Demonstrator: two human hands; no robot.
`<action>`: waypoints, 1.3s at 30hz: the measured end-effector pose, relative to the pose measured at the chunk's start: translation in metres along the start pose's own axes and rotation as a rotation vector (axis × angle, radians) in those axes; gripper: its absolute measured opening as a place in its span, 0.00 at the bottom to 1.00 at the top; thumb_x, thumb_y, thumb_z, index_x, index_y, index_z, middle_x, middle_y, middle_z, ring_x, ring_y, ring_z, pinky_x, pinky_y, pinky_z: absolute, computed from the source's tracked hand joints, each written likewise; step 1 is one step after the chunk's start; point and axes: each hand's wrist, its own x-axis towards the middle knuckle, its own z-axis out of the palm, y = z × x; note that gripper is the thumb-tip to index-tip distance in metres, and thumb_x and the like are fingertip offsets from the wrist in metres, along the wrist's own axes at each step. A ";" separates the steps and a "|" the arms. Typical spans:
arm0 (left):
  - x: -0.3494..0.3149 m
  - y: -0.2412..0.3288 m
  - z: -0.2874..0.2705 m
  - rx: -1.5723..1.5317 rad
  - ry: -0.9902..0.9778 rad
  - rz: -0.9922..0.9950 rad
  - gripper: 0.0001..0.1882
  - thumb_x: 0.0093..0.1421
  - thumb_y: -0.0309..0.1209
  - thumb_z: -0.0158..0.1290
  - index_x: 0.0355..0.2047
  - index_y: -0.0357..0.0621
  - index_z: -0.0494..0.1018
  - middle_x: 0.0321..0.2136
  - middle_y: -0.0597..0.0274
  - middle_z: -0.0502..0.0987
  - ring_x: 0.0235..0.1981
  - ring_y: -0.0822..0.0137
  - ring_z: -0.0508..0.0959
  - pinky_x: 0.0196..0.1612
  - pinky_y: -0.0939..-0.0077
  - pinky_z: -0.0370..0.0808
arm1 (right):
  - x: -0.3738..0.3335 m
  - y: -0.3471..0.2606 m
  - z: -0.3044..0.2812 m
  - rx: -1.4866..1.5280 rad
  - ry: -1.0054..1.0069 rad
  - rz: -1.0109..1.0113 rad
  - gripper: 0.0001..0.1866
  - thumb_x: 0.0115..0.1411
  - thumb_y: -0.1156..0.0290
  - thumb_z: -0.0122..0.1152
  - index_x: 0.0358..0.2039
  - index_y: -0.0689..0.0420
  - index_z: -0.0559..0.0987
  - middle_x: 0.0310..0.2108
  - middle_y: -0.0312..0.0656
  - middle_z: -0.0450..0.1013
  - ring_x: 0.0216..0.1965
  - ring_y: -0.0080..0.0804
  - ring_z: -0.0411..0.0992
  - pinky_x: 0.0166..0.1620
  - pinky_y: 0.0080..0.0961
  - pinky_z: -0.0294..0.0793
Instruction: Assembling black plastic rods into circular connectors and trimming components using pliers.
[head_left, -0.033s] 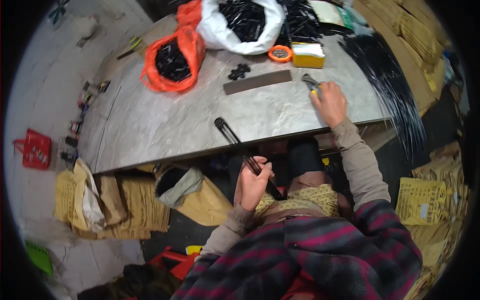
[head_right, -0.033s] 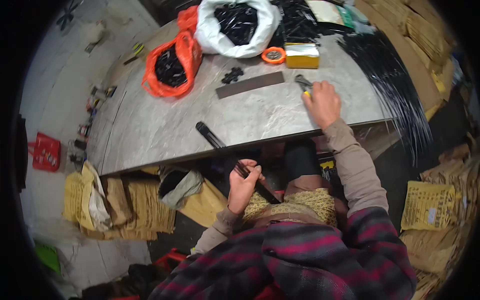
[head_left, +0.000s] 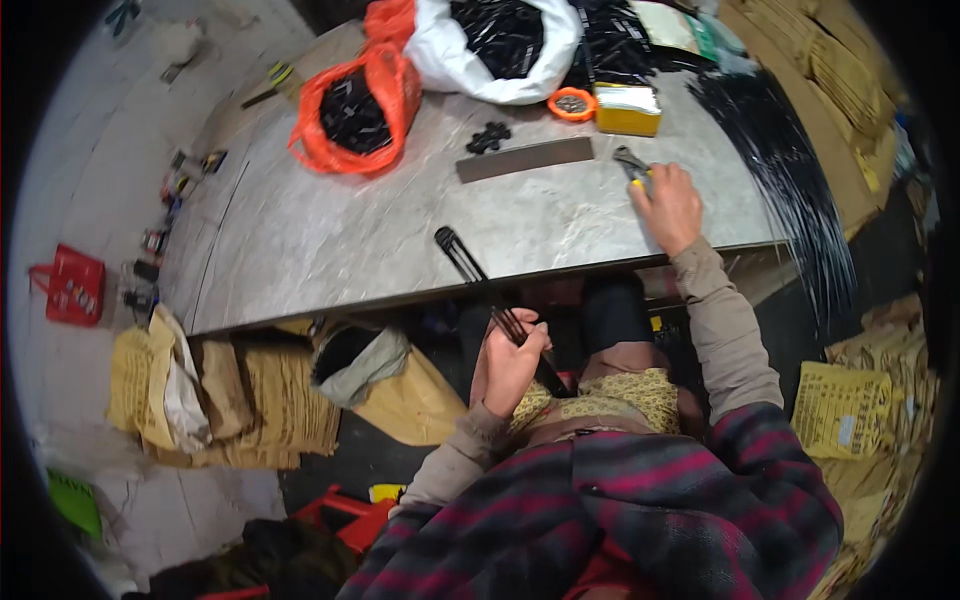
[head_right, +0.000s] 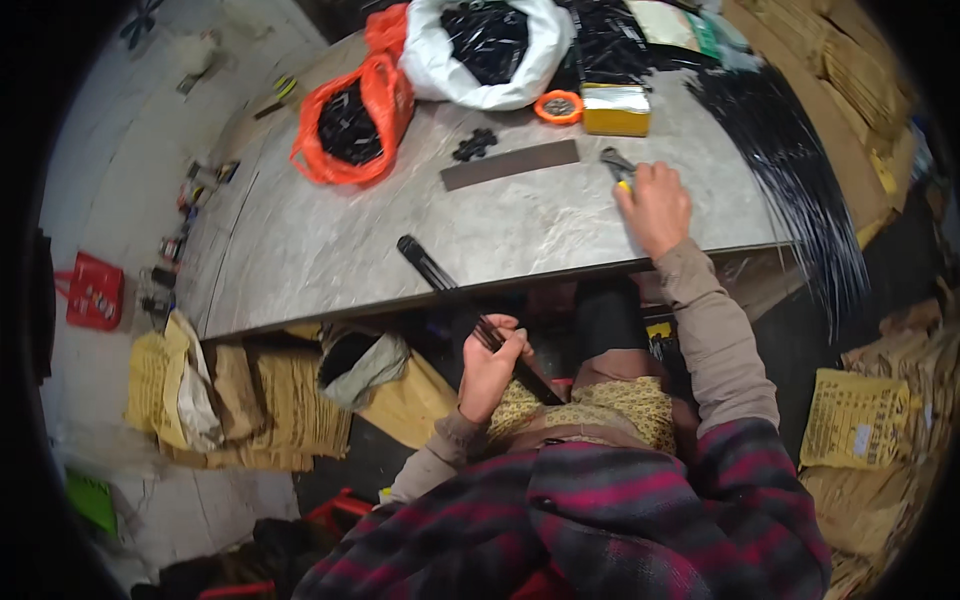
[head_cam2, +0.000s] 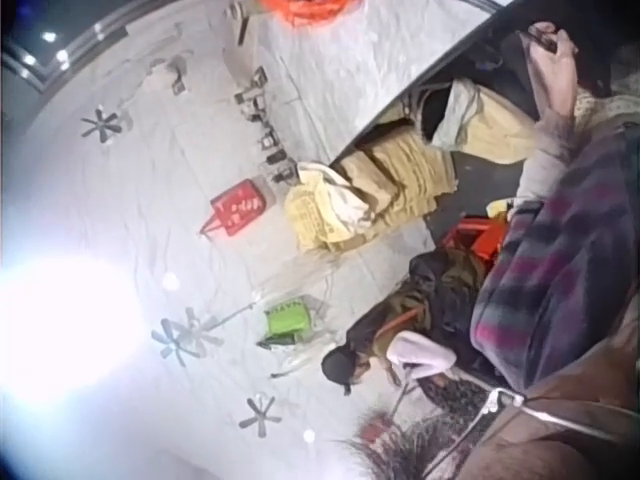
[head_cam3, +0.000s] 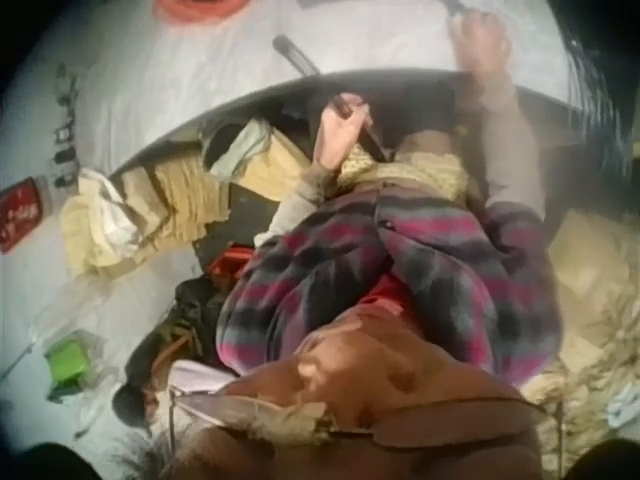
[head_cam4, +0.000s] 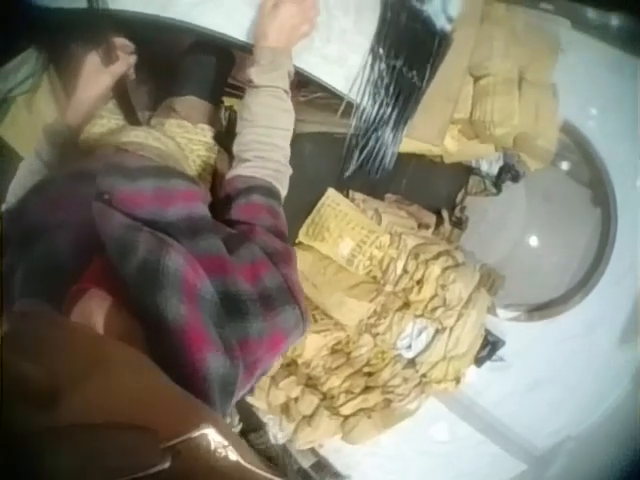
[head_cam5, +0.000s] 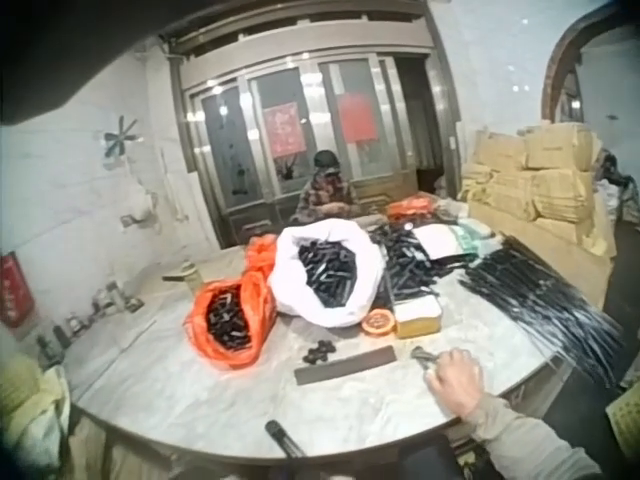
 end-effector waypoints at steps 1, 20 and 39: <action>0.001 -0.006 -0.004 0.026 -0.016 0.019 0.08 0.63 0.23 0.56 0.41 0.34 0.70 0.25 0.63 0.77 0.28 0.73 0.78 0.34 0.78 0.74 | -0.002 -0.001 -0.001 -0.026 -0.001 0.012 0.18 0.57 0.59 0.65 0.40 0.60 0.75 0.39 0.46 0.71 0.44 0.46 0.71 0.41 0.44 0.72; 0.018 0.071 -0.113 -0.311 0.069 0.033 0.07 0.65 0.29 0.50 0.36 0.38 0.73 0.37 0.45 0.82 0.43 0.52 0.82 0.37 0.74 0.77 | -0.077 -0.029 -0.086 0.934 -0.219 0.109 0.09 0.68 0.75 0.56 0.45 0.65 0.79 0.33 0.37 0.77 0.34 0.19 0.74 0.39 0.16 0.75; 0.006 0.029 -0.077 -1.041 -0.105 -0.263 0.10 0.64 0.26 0.52 0.42 0.30 0.73 0.45 0.41 0.77 0.56 0.42 0.74 0.59 0.45 0.72 | -0.135 0.009 -0.131 0.671 -0.361 0.180 0.07 0.65 0.72 0.60 0.37 0.64 0.79 0.25 0.35 0.72 0.25 0.18 0.67 0.28 0.19 0.68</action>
